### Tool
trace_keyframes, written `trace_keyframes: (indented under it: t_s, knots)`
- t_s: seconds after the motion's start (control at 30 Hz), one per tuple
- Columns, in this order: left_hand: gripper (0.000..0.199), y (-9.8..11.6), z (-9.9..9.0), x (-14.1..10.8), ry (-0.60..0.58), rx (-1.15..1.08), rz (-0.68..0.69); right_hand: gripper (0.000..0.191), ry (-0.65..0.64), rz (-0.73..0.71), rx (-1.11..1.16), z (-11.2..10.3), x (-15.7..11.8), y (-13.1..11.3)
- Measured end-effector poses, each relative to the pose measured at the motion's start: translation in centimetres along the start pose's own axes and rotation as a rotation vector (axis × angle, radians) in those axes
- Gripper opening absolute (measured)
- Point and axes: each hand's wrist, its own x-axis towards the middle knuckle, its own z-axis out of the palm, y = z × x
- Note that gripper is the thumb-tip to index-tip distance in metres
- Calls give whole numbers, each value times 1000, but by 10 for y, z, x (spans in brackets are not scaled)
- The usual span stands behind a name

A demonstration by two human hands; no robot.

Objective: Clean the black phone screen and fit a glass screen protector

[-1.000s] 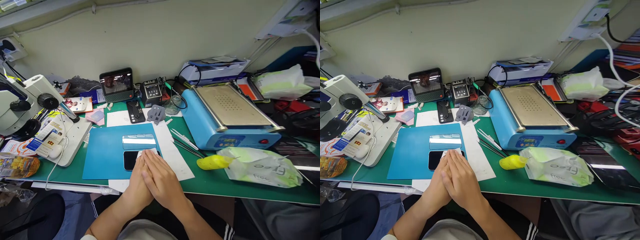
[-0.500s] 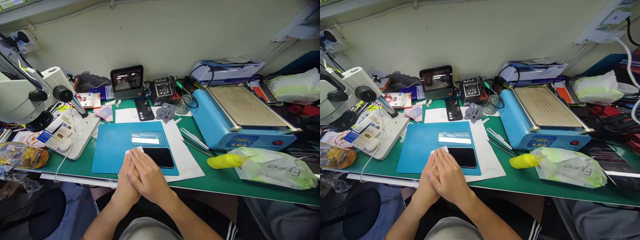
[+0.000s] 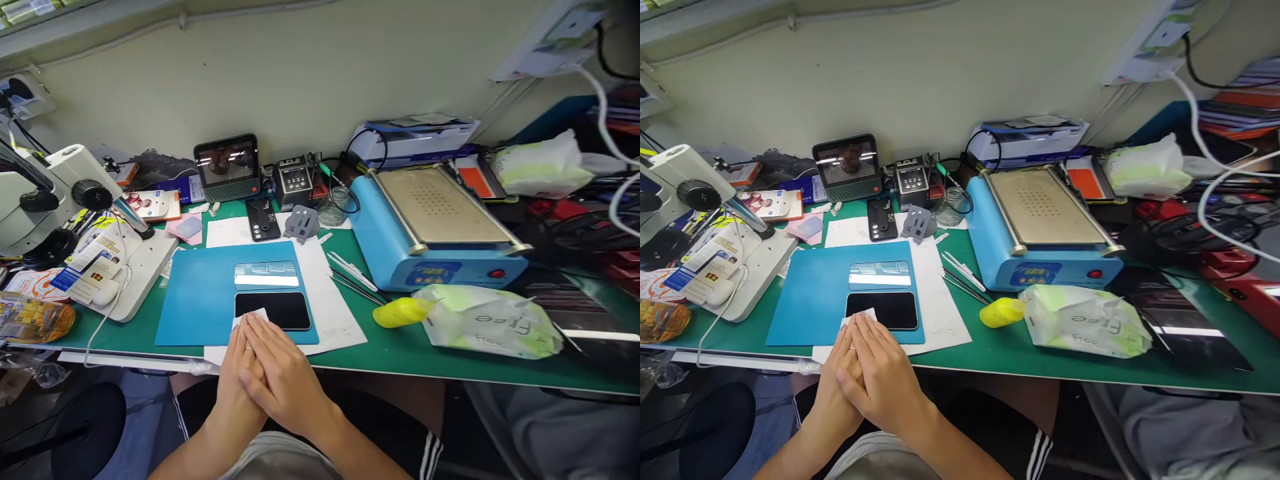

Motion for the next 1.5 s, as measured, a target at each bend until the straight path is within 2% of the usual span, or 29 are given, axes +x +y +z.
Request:
trace_keyframes:
  t_s: [0.1,0.3,0.47,0.6,0.7,0.97,1.13,1.3,1.5]
  knots:
    - [53,17,0,12,35,2,50,60,43,33,-35,-9,-15,11]
    - [55,43,-9,38,-23,-47,176,65,139,103,-80,-23,-42,32]
    - [56,49,-5,57,-31,-121,190,63,146,141,-117,-29,-40,45]
    - [57,40,-3,72,-60,-205,177,58,124,185,-138,-28,-23,51]
    - [57,26,-1,73,-64,-238,175,57,108,197,-152,-20,-10,50]
    - [60,-23,14,49,-60,-219,89,58,43,130,-158,10,30,25]
    - [61,-47,14,32,-47,-252,51,59,18,58,-173,25,43,7]
    - [62,-53,3,18,-77,-243,53,61,3,12,-185,33,39,-3]
    - [60,-43,-7,2,-74,-146,64,63,-15,-22,-132,28,25,-10]
